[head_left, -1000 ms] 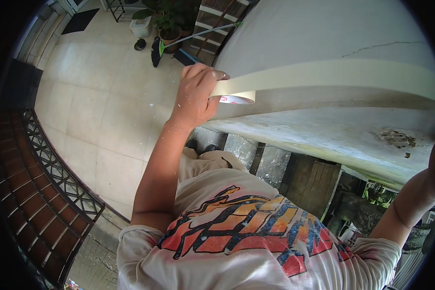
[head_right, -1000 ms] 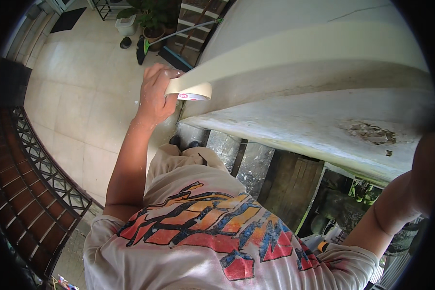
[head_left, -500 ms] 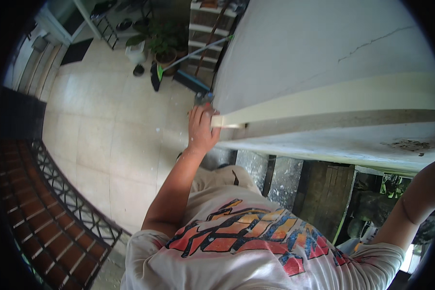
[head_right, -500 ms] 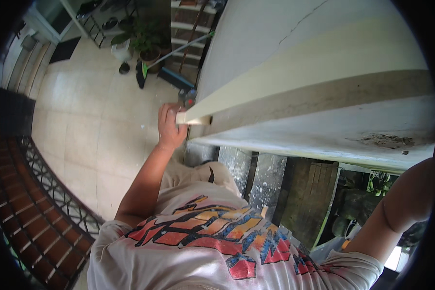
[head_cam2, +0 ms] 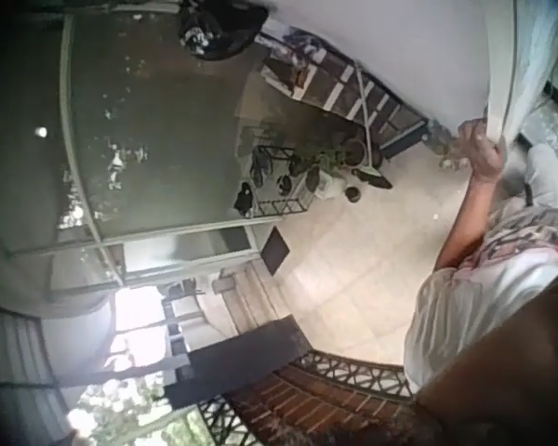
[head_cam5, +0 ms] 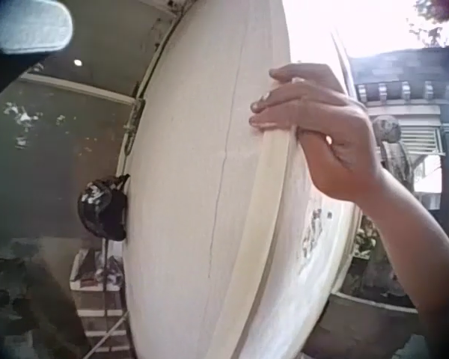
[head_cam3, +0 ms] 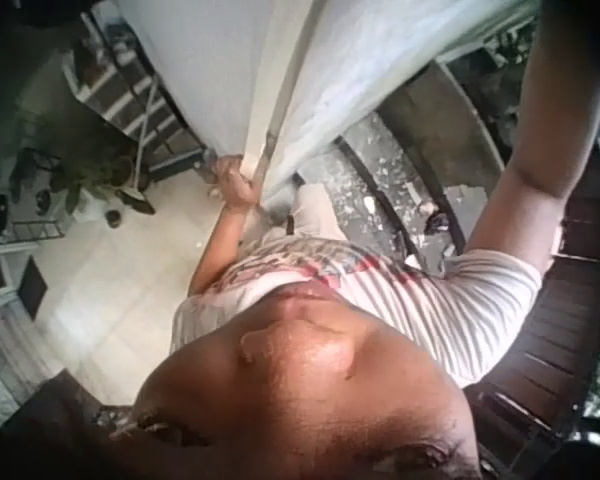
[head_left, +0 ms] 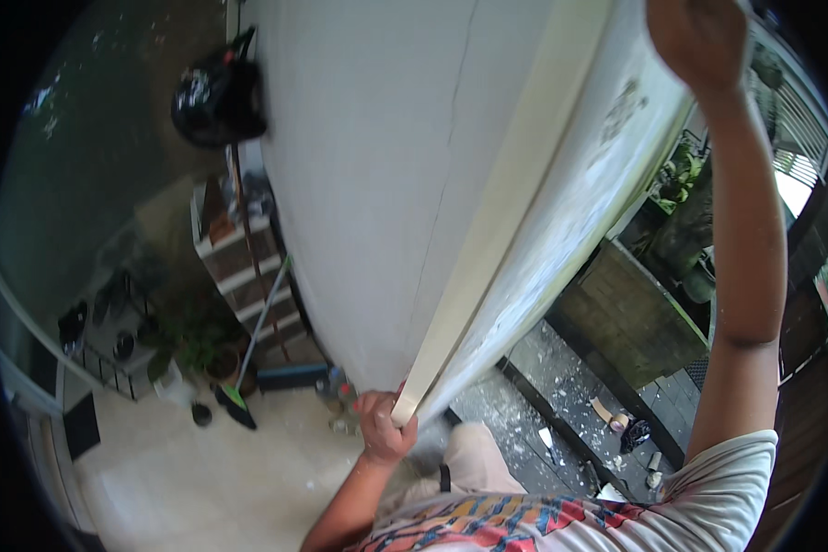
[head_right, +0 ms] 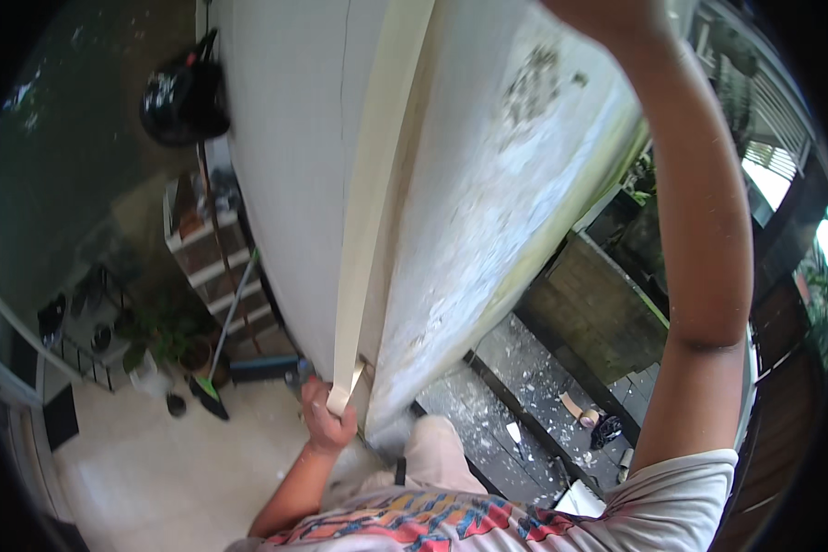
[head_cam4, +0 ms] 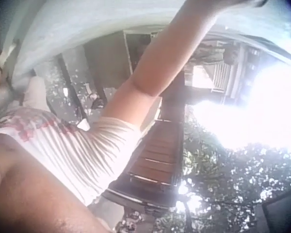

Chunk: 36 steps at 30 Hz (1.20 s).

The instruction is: Applying masking tape to the edge of a wall to prepare for painting.

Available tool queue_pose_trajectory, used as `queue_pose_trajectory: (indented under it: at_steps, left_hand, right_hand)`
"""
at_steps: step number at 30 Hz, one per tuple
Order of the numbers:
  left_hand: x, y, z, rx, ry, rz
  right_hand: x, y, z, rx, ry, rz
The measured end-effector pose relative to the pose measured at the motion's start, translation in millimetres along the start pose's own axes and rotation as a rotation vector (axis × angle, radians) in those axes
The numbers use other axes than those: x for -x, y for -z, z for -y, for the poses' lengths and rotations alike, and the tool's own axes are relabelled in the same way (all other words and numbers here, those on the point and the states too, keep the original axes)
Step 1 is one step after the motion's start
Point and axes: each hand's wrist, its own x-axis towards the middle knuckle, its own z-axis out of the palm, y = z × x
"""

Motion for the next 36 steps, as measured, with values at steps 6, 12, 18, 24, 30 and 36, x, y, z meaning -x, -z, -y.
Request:
queue_pose_trajectory:
  at_steps: [6,12,18,24,30,36]
  left_hand:
    - [12,10,13,-0.196,0.052,0.093]
    - [4,8,3,-0.164,0.043,0.110]
    - [9,17,-8,-0.011,-0.063,0.091]
    - [18,39,1,-0.029,-0.034,0.047]
    - [22,72,8,-0.050,-0.016,0.076]
    - [16,71,7,-0.006,-0.030,0.182]
  right_hand:
    - [-35,43,52,0.000,-0.184,-0.052]
    - [-27,51,55,-0.358,-0.873,-0.147]
    - [-35,28,79,-0.404,-1.149,0.031]
    - [-55,34,93,-0.400,-1.276,0.057]
    - [-62,41,109,-0.607,-1.386,0.089]
    - [-71,35,105,-0.733,-1.326,-0.170]
